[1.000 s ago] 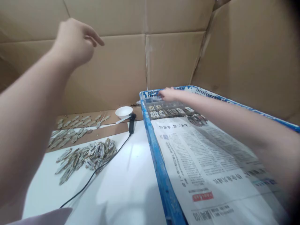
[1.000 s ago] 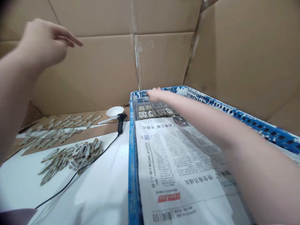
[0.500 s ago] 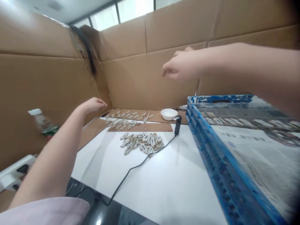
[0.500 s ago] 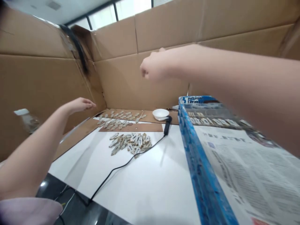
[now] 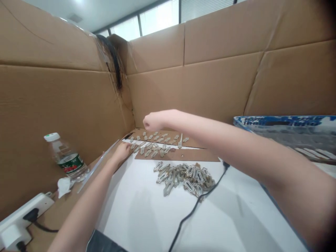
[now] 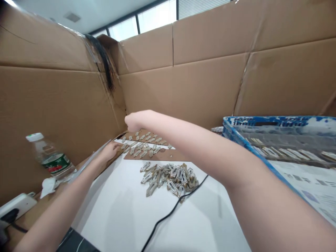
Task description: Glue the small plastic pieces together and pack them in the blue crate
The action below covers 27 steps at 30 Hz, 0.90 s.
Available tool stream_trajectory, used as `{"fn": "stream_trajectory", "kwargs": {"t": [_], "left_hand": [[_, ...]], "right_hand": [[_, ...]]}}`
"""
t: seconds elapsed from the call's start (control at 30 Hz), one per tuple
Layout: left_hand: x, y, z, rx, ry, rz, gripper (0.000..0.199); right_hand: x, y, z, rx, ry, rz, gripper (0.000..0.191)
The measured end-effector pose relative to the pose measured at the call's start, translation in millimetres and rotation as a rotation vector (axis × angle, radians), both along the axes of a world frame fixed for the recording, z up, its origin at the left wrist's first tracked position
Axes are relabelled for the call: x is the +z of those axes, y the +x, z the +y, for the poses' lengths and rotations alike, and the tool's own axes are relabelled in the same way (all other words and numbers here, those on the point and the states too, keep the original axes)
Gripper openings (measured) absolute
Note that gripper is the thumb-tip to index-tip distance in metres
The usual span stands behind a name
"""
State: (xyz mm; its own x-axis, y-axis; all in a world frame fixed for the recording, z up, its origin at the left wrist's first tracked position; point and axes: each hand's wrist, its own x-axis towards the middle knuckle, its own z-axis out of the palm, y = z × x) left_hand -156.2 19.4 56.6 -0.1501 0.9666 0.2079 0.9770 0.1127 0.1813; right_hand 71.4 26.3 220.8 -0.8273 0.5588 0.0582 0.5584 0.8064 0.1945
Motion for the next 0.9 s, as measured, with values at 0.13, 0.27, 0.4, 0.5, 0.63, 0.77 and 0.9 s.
{"fn": "stream_trajectory", "kwargs": {"t": [0.13,0.27,0.4,0.5,0.63,0.77,0.9], "left_hand": [[-23.7,-6,29,-0.008,0.014,0.065,0.042],[-36.1,-17,45,-0.004,0.016,0.115,0.041],[-44.7,-26,48,-0.031,0.030,0.154,0.036],[-52.3,-29,50,-0.011,0.106,0.183,0.032],[-57.8,-30,52,0.076,0.109,0.140,0.024],[-58.9,-27,48,0.040,0.230,0.028,0.021],[-63.7,-13,43,-0.062,0.293,-0.061,0.017]], "right_hand": [[-42.8,-10,13,-0.021,-0.111,-0.056,0.023],[-85.3,-6,22,-0.080,-0.193,-0.062,0.021],[-123.1,-6,31,-0.033,-0.204,-0.034,0.024],[-147.0,-12,41,0.032,-0.224,0.016,0.026],[-169.6,-22,53,0.053,-0.227,0.011,0.027],[-183.0,-27,62,0.067,-0.187,0.023,0.025],[-190.3,-25,69,0.150,-0.107,0.033,0.022]]}}
